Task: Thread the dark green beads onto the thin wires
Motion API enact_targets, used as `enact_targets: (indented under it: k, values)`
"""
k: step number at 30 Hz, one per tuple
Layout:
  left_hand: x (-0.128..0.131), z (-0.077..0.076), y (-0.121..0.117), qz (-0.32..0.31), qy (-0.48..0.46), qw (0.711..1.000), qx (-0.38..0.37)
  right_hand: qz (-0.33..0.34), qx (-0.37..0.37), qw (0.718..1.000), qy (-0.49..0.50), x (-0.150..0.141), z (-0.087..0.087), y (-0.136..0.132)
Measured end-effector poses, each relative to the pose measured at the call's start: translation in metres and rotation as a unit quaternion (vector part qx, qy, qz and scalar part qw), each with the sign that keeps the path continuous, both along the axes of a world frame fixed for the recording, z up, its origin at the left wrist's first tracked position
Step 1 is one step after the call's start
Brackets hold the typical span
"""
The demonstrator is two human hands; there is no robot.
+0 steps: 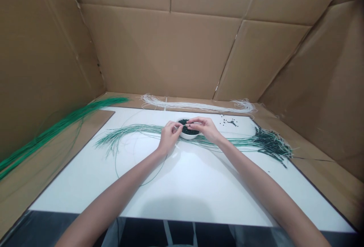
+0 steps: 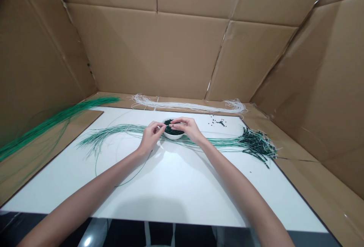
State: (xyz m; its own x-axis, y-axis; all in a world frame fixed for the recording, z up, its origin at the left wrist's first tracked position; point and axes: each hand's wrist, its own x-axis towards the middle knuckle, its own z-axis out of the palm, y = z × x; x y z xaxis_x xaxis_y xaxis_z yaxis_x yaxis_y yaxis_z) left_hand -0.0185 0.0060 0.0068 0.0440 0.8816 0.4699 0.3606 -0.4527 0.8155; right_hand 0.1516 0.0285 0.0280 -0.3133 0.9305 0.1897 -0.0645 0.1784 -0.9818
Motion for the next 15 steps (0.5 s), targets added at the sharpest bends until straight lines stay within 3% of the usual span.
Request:
enact_targets:
  k: [15]
  values:
    - [0.0018,0.0031,-0.0035,-0.009,0.020,1.000,0.009,-0.003,0.003,1.000,-0.009,0.0005,0.0007,0.0003]
